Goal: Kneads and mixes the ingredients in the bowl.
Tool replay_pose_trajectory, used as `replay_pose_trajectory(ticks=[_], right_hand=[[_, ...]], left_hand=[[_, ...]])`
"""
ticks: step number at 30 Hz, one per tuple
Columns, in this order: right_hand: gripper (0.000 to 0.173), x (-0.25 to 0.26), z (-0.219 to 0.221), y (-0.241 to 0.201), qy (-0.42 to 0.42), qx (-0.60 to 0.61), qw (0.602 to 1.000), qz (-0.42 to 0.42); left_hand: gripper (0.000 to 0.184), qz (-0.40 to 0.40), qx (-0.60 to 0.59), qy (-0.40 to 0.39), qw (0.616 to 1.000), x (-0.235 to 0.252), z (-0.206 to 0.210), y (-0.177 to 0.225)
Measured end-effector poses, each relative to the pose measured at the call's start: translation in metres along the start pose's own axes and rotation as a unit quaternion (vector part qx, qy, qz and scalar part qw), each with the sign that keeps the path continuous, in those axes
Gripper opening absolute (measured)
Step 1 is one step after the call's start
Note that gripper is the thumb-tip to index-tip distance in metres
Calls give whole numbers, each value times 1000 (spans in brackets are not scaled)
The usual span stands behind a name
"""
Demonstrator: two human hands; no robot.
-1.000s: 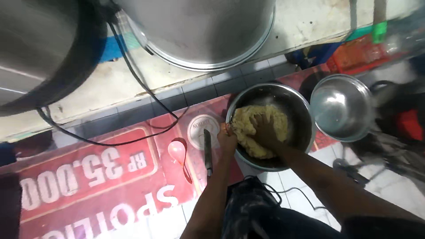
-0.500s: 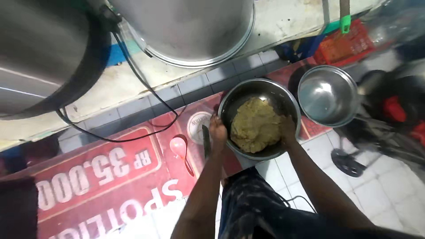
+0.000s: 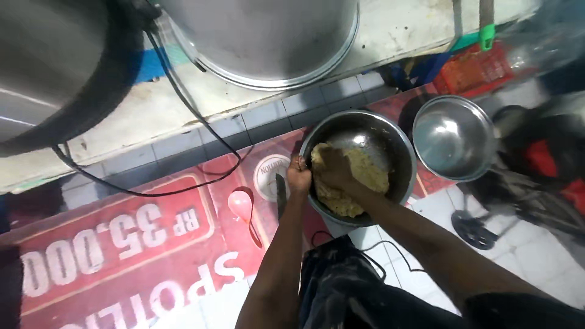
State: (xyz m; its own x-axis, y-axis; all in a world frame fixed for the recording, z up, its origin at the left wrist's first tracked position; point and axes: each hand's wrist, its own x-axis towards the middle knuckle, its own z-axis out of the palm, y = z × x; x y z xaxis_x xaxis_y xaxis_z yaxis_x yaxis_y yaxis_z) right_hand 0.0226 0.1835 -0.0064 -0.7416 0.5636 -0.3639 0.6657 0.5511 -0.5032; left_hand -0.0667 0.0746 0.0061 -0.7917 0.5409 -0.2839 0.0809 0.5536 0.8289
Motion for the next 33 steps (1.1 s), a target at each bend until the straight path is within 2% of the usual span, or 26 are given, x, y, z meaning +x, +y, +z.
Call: replay_pose_trajectory(ticks=[2,4,6,8,11,13,14,15,17,20,24,27,29,31,33], right_hand=[[64,-15,-25,2,-76,-37,996,-28],[50,-18,-67,9,-78,-35,996,-6],[37,-10,-108,28,-41,-16,997,59],[36,-12,-123,62,-82,-29,986,142],[55,-46,-98,96,-181,-33,956,228],[84,-71,-65,94,-132,39,951,277],[91,-74,-52,90,-83,87,945,303],[90,-74,-43,83,-38,124,935,331],[79,-67,-39,68,-21,170,913,370],[68,-70,-48,34,-30,190,919,344],[69,-77,-31,-22,-39,101,965,240],[73,-73,-13,-16,-43,15,979,199],[68,-71,-34,-10,-94,-4,979,182],[55,-76,-61,-6,-114,-11,979,171],[37,-71,-74,-4,-16,5,990,142]], left_hand=[[39,18,17,6,1000,-5,-1,-3],[38,25,28,11,999,-3,0,-5],[38,24,29,19,999,1,3,-6],[38,29,29,24,999,-2,4,-9],[38,8,41,21,999,-5,2,0],[38,-5,37,17,999,-8,0,4],[38,-5,36,19,999,-8,0,4],[37,-6,35,22,999,-8,0,4],[36,-5,37,27,999,-7,0,3],[35,12,27,32,999,-8,2,0],[36,12,38,23,999,-6,-1,1],[36,-3,52,15,999,-8,-1,1],[37,-6,53,11,998,-6,-2,0],[37,-15,57,-1,998,-7,-1,1],[38,-19,64,-8,998,-6,-4,3]])
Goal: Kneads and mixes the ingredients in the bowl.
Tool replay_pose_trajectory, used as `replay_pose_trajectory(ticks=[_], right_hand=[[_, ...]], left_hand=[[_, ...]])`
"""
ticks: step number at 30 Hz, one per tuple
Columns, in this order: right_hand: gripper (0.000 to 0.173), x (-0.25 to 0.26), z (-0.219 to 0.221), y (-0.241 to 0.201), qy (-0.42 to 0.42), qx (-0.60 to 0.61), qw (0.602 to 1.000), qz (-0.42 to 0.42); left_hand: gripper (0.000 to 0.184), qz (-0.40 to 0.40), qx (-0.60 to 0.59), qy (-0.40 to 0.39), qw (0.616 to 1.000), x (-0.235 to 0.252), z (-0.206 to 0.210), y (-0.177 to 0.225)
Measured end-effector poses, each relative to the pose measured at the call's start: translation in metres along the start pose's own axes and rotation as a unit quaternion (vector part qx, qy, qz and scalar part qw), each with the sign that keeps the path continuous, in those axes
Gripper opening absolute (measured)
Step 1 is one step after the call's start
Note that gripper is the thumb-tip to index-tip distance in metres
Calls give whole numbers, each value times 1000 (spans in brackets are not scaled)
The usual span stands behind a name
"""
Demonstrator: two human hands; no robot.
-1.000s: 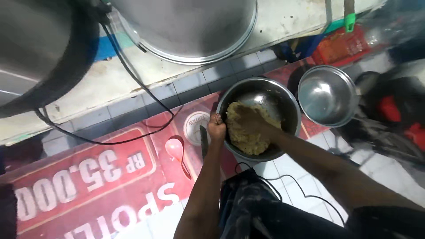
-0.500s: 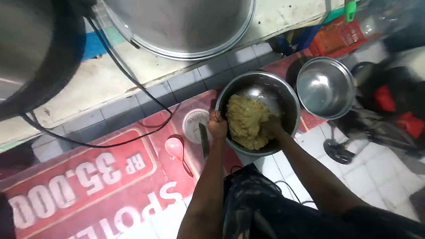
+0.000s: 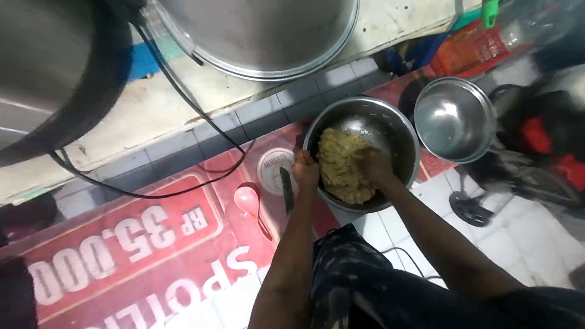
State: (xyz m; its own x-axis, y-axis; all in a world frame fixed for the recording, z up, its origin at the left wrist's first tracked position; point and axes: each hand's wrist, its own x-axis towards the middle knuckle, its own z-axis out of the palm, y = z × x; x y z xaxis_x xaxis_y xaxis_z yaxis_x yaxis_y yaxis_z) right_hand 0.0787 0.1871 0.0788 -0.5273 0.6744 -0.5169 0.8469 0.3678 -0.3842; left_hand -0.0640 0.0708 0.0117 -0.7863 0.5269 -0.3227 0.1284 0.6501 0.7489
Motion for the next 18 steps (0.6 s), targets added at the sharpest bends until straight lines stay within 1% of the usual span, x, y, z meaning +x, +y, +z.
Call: replay_pose_trajectory(ticks=[1,2,5,7,8,10,12,13,15,17,18], right_hand=[[33,10,1,0,54,18,998,-21],[31,22,5,-2,76,27,996,-29],[27,55,22,-8,49,-5,999,-25],[25,64,21,-13,31,-23,999,-6],[26,65,18,-15,9,-35,999,10],[28,64,12,-13,-12,-51,998,21],[28,54,11,-10,-1,-52,999,3],[29,43,16,-8,10,-54,998,-13],[39,21,39,-6,23,-67,996,-45],[47,17,55,-5,17,-94,994,-58],[45,19,55,-3,9,-97,993,-63]], left_hand=[[39,1,4,0,1000,-1,0,0],[39,1,7,-2,1000,-2,-1,1],[39,-2,7,-3,1000,-3,-1,3],[39,-3,9,1,1000,-1,0,2],[38,-1,13,4,1000,-2,0,0],[38,3,16,8,1000,-3,1,-1],[38,8,19,12,1000,-2,2,1],[37,9,23,12,1000,-2,1,1],[37,4,27,10,1000,-3,0,1],[38,-13,25,-1,1000,-3,0,3],[39,-17,24,-3,1000,-4,0,3]])
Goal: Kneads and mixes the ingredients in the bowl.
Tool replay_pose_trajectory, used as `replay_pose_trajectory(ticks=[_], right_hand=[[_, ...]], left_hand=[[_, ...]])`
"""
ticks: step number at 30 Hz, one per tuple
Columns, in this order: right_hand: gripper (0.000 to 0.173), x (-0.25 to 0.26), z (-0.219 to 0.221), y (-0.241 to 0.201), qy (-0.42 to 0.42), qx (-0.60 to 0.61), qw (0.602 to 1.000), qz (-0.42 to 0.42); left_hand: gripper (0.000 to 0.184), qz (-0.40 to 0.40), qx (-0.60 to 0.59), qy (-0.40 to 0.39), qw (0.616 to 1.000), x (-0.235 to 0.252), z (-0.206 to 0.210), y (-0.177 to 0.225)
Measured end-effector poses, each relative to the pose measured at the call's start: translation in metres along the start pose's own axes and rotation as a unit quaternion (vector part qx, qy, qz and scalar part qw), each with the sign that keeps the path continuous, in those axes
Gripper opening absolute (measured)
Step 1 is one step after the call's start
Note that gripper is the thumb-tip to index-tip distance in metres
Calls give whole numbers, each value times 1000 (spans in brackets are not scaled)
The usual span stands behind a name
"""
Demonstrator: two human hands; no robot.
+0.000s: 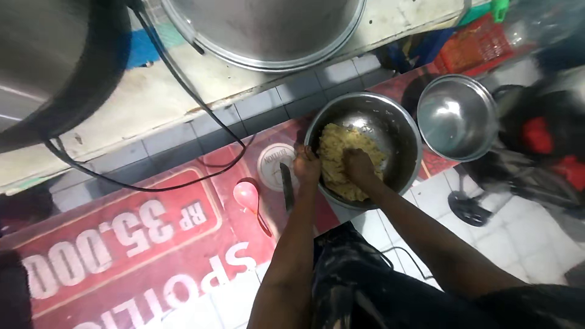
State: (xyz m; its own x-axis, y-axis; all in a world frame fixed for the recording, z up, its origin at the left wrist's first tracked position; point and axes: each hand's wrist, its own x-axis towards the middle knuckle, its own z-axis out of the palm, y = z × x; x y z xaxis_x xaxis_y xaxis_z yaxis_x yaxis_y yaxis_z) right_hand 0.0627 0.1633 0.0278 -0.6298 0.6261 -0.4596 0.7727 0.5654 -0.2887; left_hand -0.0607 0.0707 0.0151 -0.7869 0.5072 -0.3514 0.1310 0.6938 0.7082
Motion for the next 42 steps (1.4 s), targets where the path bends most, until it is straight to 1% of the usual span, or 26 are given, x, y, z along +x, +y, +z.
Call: replay_pose_trajectory(ticks=[2,4,5,7,9,11,13,15,17,19,21,23,24,26,27,29,30,31,33,34,35,37,38,40,41,42], right_hand=[[35,9,-10,13,-13,26,999,-22],[28,11,-31,36,-2,101,994,-37],[28,11,-48,45,-4,133,991,-14],[29,5,-71,72,9,166,983,74],[32,-7,-69,98,-11,188,971,147],[43,-27,-56,94,-66,189,964,178],[61,-48,-31,67,-79,168,966,182],[56,-54,-4,44,-37,137,972,188],[49,-48,3,43,-28,97,976,192],[45,-43,-9,61,-42,86,977,190],[33,-37,-35,87,-11,107,978,177],[26,-23,-69,99,1,67,988,138],[25,-16,-82,96,-21,15,994,105],[25,5,-93,82,-64,-120,991,-16],[23,22,-93,80,-59,-190,973,-113],[18,77,-87,97,3,-271,905,-327],[21,106,-90,108,6,-292,879,-378],[24,127,-95,118,-9,-309,871,-383],[26,135,-100,136,-37,-312,894,-320],[26,117,-98,144,-46,-308,908,-280],[29,86,-93,150,-64,-289,929,-224],[42,24,-75,144,-118,-228,964,-75],[41,1,-62,140,-155,-221,962,-39],[29,-13,-46,135,-243,-247,938,-10],[26,-5,-45,134,-259,-255,932,-14],[24,8,-48,138,-241,-262,934,-39]], left_hand=[[39,-6,2,-3,1000,2,0,2],[39,-5,1,-6,1000,1,-1,3],[39,1,0,-3,1000,1,-1,2],[38,5,1,0,1000,2,0,2],[38,-8,9,-8,1000,7,-2,5],[37,-19,13,-17,1000,13,-2,7],[37,-21,16,-15,1000,12,0,7],[38,-19,16,-16,1000,10,0,6],[38,-9,12,-11,1000,5,-2,6],[38,-4,13,-5,1000,1,-2,3],[37,6,15,1,1000,2,-1,2],[37,18,9,6,1000,5,-1,1],[36,23,9,7,1000,3,-1,1],[36,26,9,8,1000,1,-1,0],[36,23,6,5,1000,1,-1,1],[36,18,7,-3,1000,4,-1,0],[36,16,4,-4,1000,5,1,0],[36,14,3,-4,1000,5,1,-1],[37,15,6,0,1000,6,0,-3],[39,15,11,0,1000,6,1,-3],[41,14,14,-1,1000,2,2,-4],[41,4,16,-7,1000,2,-1,0],[41,-2,18,-10,1000,3,-2,2],[39,-17,30,-25,999,2,-2,6],[39,-18,32,-29,999,3,-4,6],[38,-13,28,-32,999,2,-5,5]])
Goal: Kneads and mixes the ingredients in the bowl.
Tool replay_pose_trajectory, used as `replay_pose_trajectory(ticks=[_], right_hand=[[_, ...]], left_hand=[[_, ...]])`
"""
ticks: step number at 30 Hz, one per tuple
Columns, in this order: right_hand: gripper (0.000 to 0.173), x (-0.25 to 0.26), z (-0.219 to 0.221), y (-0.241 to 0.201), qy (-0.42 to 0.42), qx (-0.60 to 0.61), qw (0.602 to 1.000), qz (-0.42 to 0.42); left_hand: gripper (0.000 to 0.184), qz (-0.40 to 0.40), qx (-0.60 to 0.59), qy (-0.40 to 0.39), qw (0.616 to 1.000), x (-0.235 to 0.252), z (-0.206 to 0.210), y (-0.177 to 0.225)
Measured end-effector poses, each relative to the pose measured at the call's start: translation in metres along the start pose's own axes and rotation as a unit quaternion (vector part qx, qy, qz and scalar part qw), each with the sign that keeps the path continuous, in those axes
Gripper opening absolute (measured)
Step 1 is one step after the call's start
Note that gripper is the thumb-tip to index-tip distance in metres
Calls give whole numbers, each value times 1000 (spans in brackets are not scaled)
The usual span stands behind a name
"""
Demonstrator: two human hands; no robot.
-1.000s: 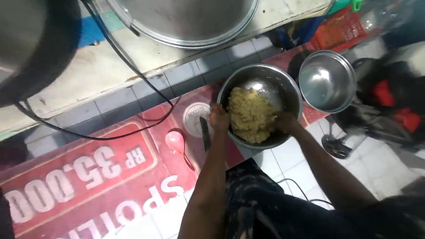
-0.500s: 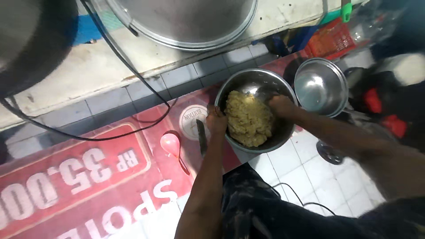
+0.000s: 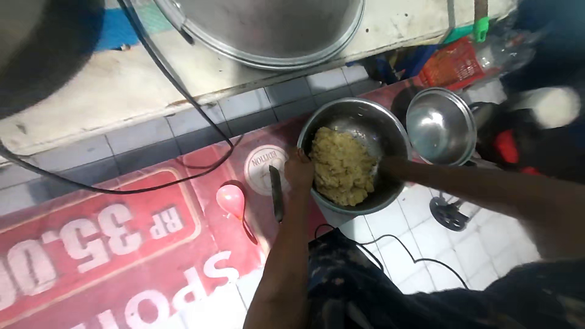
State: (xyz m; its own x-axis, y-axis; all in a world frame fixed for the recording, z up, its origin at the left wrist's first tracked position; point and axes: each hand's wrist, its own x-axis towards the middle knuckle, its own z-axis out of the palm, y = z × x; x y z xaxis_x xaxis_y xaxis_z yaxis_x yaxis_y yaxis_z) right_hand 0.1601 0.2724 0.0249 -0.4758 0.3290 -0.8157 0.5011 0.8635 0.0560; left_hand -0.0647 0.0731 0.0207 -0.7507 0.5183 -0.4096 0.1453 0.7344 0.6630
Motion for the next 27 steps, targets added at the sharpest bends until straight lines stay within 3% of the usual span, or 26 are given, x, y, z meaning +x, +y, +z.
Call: replay_pose_trajectory(ticks=[4,6,10,14,17,21,24,27], right_hand=[[25,42,-65,34,139,-104,983,-63],[25,49,-71,32,172,-85,980,-57],[34,0,-35,-10,37,21,996,80],[26,-6,16,-23,-67,2,998,2],[25,12,2,3,21,17,999,-26],[29,29,-80,-3,131,-15,989,68],[35,43,-106,-33,229,175,941,179],[35,66,-111,-57,330,386,828,235]], left_hand=[[37,9,-7,8,1000,0,0,-1],[36,-4,9,2,1000,3,0,3],[37,-14,16,-3,1000,5,-3,8],[39,-19,9,-6,1000,2,-2,6],[38,5,-6,13,1000,0,2,-2],[37,9,-11,13,1000,0,1,-2],[39,-2,-6,3,1000,-2,0,-1],[39,-3,5,-4,1000,2,-1,1]])
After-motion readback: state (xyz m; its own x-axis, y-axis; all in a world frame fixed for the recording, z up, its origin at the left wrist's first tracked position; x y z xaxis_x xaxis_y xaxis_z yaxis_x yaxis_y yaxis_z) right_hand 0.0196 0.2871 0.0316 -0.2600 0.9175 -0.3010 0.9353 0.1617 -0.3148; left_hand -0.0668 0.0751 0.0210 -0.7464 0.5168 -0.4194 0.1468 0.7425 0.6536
